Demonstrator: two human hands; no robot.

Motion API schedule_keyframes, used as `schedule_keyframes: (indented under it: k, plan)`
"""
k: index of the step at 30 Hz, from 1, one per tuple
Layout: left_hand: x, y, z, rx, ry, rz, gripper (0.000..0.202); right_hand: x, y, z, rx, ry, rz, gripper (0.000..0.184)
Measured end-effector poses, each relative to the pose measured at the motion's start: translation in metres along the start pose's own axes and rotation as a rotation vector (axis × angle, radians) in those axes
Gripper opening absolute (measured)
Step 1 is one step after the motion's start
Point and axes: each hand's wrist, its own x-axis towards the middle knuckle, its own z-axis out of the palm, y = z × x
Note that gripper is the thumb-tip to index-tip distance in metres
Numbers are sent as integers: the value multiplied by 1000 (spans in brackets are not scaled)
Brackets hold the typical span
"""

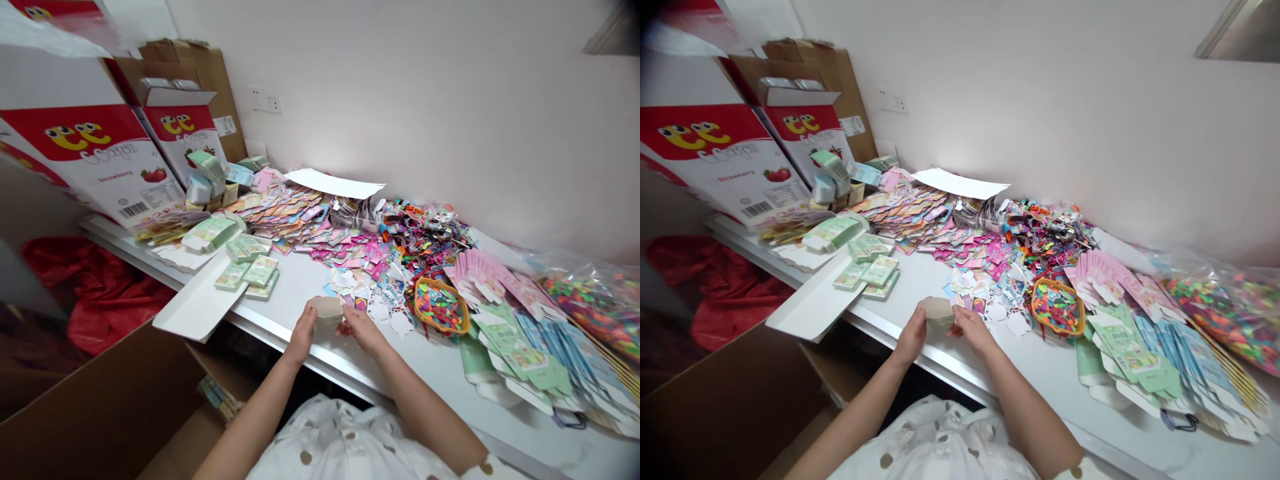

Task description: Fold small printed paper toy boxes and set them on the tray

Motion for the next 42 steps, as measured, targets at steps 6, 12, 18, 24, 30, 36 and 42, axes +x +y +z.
schedule_keyframes:
  k: [6,12,18,24,30,36,42]
  plan:
    - [-1,11,4,-139,-112,-33,52,0,-2,-4,-9,-39,8,52]
    - [4,10,1,-74,-110,-13,41,5,1,-8,-10,-86,3,53]
    - [19,17,-3,216,-13,-89,33,13,-15,-7,-322,73,-137,29]
    - [19,21,-10,356,17,149,25,6,-30,-10,-529,58,-420,33]
    - [12,17,-17,463,4,287,16,-2,-33,-3,-742,66,-573,28]
    - [14,21,-26,639,-72,376,18,1,-21,4,-878,135,-661,27]
    - [18,24,-28,754,-114,515,15,-2,-17,8,-942,213,-714,24]
